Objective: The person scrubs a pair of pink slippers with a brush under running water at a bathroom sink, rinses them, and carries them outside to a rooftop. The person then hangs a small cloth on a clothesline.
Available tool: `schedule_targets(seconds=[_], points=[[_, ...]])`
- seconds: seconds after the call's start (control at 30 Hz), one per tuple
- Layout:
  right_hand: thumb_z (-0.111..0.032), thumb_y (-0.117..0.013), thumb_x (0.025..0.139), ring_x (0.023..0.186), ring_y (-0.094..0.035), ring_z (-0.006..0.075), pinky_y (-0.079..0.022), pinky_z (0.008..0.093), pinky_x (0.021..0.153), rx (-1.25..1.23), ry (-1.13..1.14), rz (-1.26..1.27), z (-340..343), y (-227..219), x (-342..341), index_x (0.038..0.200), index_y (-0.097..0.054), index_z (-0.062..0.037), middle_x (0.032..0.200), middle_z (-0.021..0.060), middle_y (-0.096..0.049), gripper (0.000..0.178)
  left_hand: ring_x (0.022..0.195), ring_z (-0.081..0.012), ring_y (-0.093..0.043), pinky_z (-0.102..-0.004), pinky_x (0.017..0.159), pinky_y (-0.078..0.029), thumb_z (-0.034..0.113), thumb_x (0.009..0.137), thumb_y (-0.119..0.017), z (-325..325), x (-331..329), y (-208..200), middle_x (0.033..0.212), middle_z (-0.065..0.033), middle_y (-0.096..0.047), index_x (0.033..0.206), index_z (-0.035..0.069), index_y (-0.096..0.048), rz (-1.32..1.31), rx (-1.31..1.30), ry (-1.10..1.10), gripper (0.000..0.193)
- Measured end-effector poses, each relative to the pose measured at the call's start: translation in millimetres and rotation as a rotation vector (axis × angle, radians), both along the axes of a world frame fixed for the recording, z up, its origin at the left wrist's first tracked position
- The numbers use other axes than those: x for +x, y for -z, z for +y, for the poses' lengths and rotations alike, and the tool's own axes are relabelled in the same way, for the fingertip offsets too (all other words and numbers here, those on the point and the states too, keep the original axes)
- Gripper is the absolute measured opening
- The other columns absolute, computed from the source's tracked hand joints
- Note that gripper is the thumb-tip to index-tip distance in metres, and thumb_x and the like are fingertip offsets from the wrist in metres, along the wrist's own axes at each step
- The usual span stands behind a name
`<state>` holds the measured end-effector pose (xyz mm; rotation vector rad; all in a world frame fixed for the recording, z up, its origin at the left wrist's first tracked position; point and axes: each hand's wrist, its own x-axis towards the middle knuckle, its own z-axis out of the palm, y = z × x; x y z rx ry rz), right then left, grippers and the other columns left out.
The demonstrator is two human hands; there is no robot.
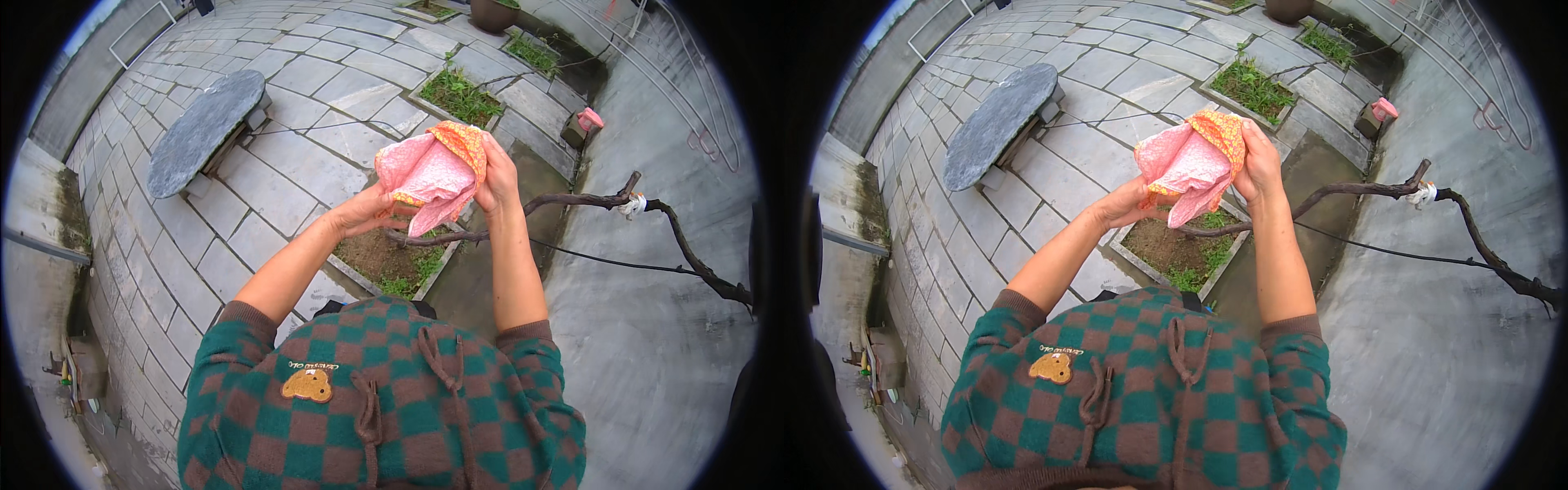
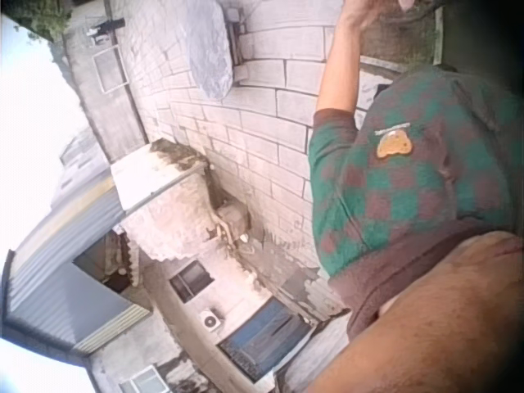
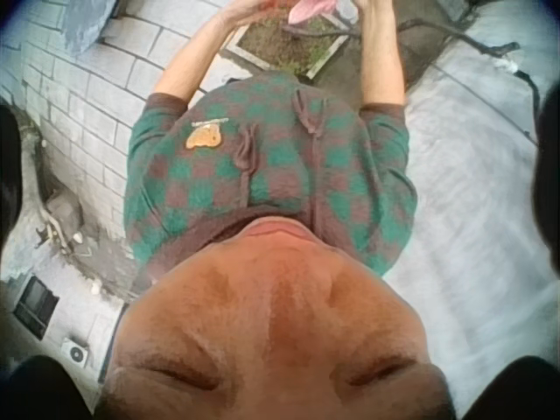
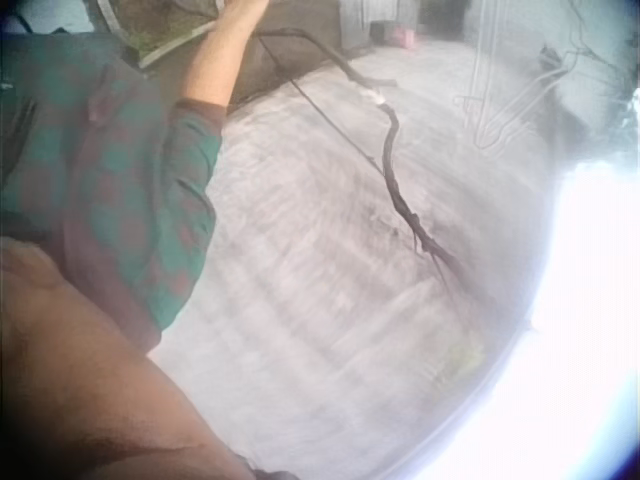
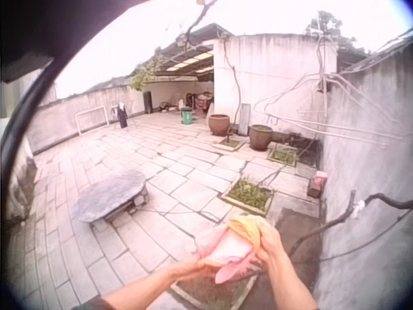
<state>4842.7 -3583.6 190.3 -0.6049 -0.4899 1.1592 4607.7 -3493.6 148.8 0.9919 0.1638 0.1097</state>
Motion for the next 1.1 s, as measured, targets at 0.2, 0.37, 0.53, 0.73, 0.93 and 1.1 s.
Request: schedule_targets(seconds=[0.2, 0.37, 0.53, 0.73, 0.93, 1.1], points=[[-0.019, -0.048, 0.099, 0.086, -0.067, 0.0207, -0.055, 0.0344, 0.077, -0.47, 0.115, -0.545, -15.6, 22.9, 11.0, 0.11, -0.057, 0.0017, 0.099, 0.0137, -0.066, 0.025, 0.082, -0.012, -0.067, -0.0276, 0.066, -0.057, 0.024, 0.099, -0.053, 12.8, 6.5, 25.3, 0.091, -0.0017, -0.067, 0.116, 0.009, -0.057, 0.134, 0.128, -0.282, 0.024], [-0.017, -0.058, 0.093, 0.078, -0.068, 0.0199, -0.053, 0.032, 0.071, -0.432, 0.343, -1.558, -66.0, -51.2, -5.9, 0.102, -0.063, 0.0005, 0.086, 0.0131, -0.07, 0.021, 0.088, -0.0351, -0.068, -0.0449, 0.072, -0.054, 0.027, 0.091, -0.054, 61.1, -25.8, 58.2, 0.098, -0.0193, -0.069, 0.111, 0.004, -0.06, 0.97, 1.662, -0.042, 0.031], [-0.013, -0.044, 0.102, 0.097, -0.061, 0.0119, -0.048, 0.0256, 0.085, 0.198, 0.716, -1.213, -87.9, -195.5, 0.5, 0.124, -0.054, 0.0018, 0.112, 0.0106, -0.066, 0.029, 0.092, -0.0344, -0.067, -0.0458, 0.081, -0.053, 0.027, 0.082, -0.058, 70.1, -44.3, 86.8, 0.097, -0.0192, -0.069, 0.115, 0.012, -0.066, 0.965, 1.552, -0.168, 0.037], [-0.02, -0.051, 0.1, 0.117, -0.052, 0.0198, -0.041, 0.0303, 0.097, 0.186, 0.975, -0.815, -9.0, -297.4, 61.4, 0.14, -0.033, 0.0048, 0.131, 0.0157, -0.052, 0.051, 0.088, -0.0342, -0.068, -0.0438, 0.078, -0.054, 0.026, 0.08, -0.058, 76.7, -65.2, 87.2, 0.093, -0.0141, -0.071, 0.096, 0.016, -0.075, 0.949, 1.567, -0.298, 0.025], [-0.019, -0.052, 0.099, 0.094, -0.06, 0.0159, -0.047, 0.0284, 0.077, 0.153, 1.034, -0.645, 44.5, -335.5, 105.5, 0.113, -0.052, 0.0001, 0.106, 0.0096, -0.063, 0.024, 0.089, -0.0343, -0.068, -0.0448, 0.078, -0.053, 0.033, 0.087, -0.055, 90.9, -100.2, 108.9, 0.094, -0.0166, -0.071, 0.097, 0.012, -0.074, 1.148, 1.531, -0.253, 0.03], [-0.018, -0.044, 0.102, 0.085, -0.063, 0.015, -0.048, 0.026, 0.067, 0.261, 1.182, -0.619, 58.6, -346.2, 89.6, 0.103, -0.05, -0.0049, 0.096, 0.0089, -0.065, 0.014, 0.094, -0.0348, -0.067, -0.0444, 0.082, -0.053, 0.034, 0.087, -0.057, 90.4, -116.5, 124.4, 0.098, -0.0162, -0.07, 0.098, 0.01, -0.073, 1.185, 1.485, -0.301, 0.031]])
